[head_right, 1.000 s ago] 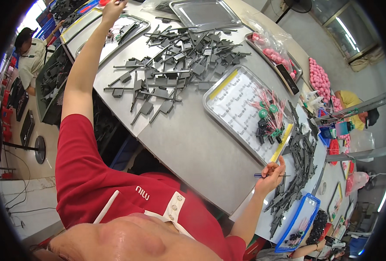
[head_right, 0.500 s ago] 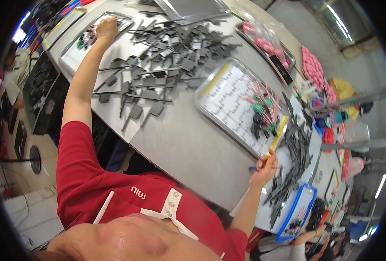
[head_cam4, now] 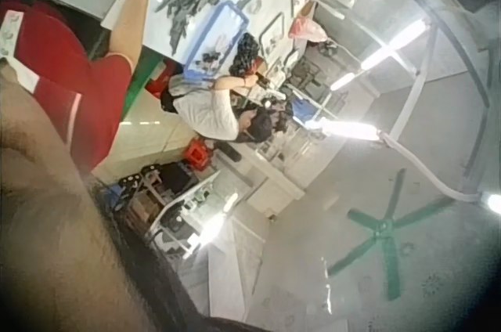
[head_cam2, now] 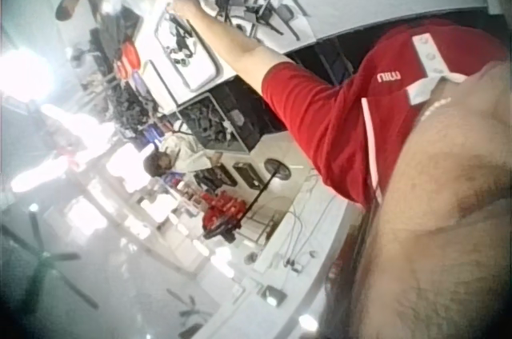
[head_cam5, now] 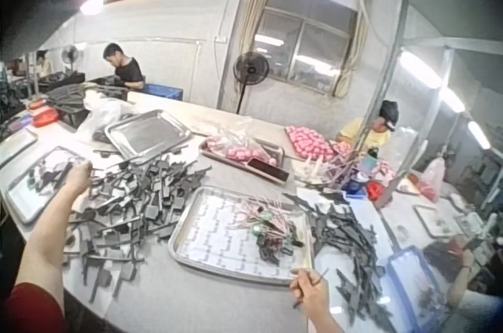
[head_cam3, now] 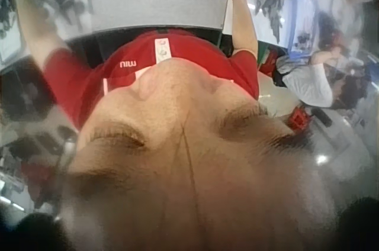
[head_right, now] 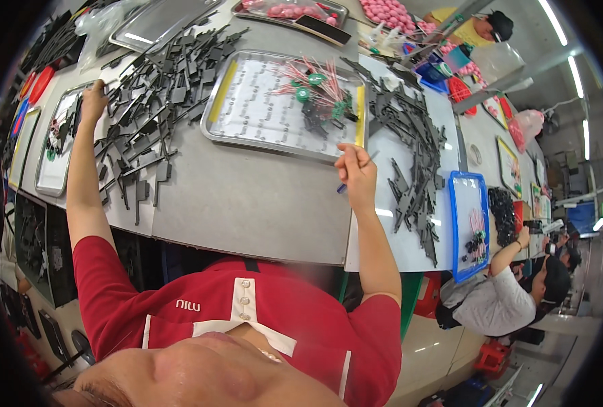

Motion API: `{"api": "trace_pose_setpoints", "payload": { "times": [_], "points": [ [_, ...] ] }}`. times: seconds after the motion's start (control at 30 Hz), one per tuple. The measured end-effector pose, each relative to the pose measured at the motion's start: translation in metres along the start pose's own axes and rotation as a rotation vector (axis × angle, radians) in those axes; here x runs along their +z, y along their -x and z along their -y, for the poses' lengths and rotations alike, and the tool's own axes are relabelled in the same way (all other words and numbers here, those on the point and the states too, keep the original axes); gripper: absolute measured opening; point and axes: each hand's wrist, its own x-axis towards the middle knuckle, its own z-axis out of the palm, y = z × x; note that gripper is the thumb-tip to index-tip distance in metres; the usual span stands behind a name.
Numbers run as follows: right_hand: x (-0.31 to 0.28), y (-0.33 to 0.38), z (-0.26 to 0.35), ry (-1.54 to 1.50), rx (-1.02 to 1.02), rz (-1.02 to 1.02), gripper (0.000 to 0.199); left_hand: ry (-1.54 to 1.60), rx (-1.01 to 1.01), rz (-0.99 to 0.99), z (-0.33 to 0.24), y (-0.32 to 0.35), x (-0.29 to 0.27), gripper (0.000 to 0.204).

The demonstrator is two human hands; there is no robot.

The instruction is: Assembling electronic components by fitting wires and small parts into a plastic housing.

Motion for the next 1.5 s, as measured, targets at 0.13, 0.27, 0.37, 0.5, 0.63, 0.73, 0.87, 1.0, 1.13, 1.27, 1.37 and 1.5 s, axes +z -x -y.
{"api": "trace_pose_setpoints", "payload": {
  "times": [0.13, 0.27, 0.37, 0.5, 0.63, 0.73, 0.87, 1.0, 1.13, 1.27, 1.37, 1.5],
  "points": [
    [-0.004, -0.025, 0.011, 0.507, -0.105, 0.017, 0.023, 0.267, 0.044, -0.459, -0.012, 0.007, -0.030, 0.040],
    [-0.007, -0.073, 0.022, 1.007, -0.558, 0.005, 0.032, 1.586, -0.140, -0.020, -0.105, 0.047, -0.067, 0.041],
    [0.000, -0.103, 0.029, 1.240, -0.462, 0.056, 0.036, 2.009, -0.018, 0.394, -0.170, 0.108, -0.085, 0.030],
    [0.020, -0.130, 0.062, 1.294, -0.527, 0.158, 0.035, 2.048, -0.116, 0.634, -0.238, 0.183, -0.100, 0.020],
    [0.039, -0.127, 0.103, 1.132, -0.797, 0.180, 0.037, 2.012, -0.210, 0.914, -0.279, 0.222, -0.096, 0.019],
    [0.053, -0.099, 0.133, 0.977, -0.755, 0.156, 0.038, 1.960, -0.226, 0.926, -0.299, 0.241, -0.097, 0.022],
    [0.060, -0.051, 0.141, 0.875, -0.720, 0.180, 0.037, 1.907, -0.162, 1.097, -0.303, 0.249, -0.095, 0.034],
    [0.058, -0.004, 0.110, 0.856, -0.607, 0.272, 0.037, 1.947, -0.157, 1.064, -0.310, 0.255, -0.084, 0.041],
    [0.044, 0.034, 0.069, 0.796, -0.409, 0.351, 0.037, 1.905, 0.002, 1.010, -0.313, 0.258, -0.082, 0.036],
    [0.037, 0.053, 0.037, 0.767, -0.222, 0.494, 0.039, 1.838, -0.064, 0.966, -0.315, 0.263, -0.081, 0.030],
    [0.031, 0.052, 0.040, 0.757, -0.022, 0.575, 0.034, 1.857, -0.114, 0.946, -0.322, 0.270, -0.074, 0.028],
    [0.021, 0.009, 0.028, 0.722, 0.094, 0.500, 0.029, 1.870, -0.084, 0.950, -0.324, 0.278, -0.081, 0.025]
  ]
}}
